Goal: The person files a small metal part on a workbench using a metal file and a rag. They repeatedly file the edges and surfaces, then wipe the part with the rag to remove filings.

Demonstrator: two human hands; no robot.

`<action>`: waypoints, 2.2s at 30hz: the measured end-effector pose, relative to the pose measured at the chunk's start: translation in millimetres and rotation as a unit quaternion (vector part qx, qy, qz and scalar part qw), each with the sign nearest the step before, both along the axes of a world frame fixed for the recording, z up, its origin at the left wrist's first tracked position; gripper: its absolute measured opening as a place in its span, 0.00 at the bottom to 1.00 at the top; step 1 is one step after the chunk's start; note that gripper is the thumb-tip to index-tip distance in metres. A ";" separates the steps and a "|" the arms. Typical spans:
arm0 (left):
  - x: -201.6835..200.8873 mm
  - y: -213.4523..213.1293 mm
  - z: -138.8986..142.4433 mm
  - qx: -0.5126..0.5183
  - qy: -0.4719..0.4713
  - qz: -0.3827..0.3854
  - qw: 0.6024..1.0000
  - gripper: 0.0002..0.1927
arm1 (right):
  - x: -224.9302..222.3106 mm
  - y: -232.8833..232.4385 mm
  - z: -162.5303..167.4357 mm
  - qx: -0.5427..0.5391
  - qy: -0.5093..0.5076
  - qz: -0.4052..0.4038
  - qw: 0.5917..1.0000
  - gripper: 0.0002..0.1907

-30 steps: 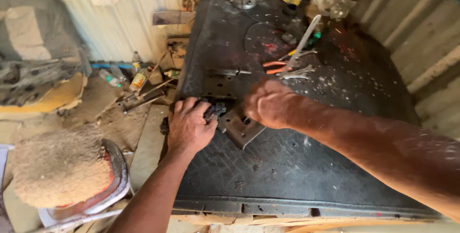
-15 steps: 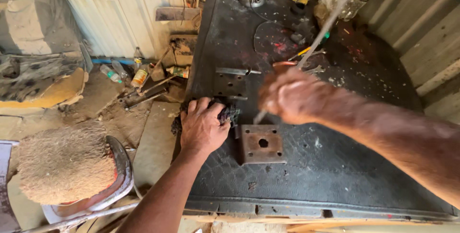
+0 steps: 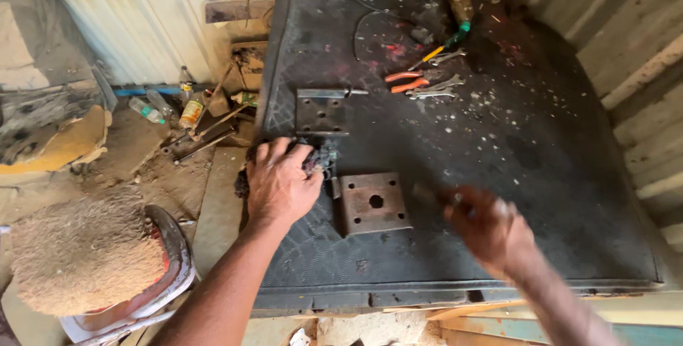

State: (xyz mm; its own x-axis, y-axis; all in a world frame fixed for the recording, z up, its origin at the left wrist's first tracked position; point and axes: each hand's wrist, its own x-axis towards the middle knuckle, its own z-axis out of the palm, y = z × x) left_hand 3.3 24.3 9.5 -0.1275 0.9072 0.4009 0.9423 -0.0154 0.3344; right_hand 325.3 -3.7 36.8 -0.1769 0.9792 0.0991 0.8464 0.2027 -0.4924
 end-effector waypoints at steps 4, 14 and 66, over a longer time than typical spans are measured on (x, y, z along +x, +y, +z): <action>-2.1 2.2 -1.3 -0.004 0.008 0.007 1.000 0.19 | 15.2 -32.4 -37.3 0.097 0.003 0.084 0.992 0.27; 26.2 0.3 -10.6 0.036 0.069 0.083 0.994 0.18 | 11.2 -59.8 -15.7 0.011 -0.063 0.049 0.997 0.25; 24.8 5.6 -9.0 0.006 0.117 0.078 0.990 0.15 | -18.8 -5.2 -8.7 -0.095 -0.132 0.111 0.980 0.31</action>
State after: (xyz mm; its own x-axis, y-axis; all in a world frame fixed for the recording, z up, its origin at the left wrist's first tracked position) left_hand 28.0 29.9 0.6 -0.1677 0.8792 0.4460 0.9852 0.1332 0.1078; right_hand 306.5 -8.8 28.1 -0.3825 0.9102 -0.1588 0.8951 0.3225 -0.3079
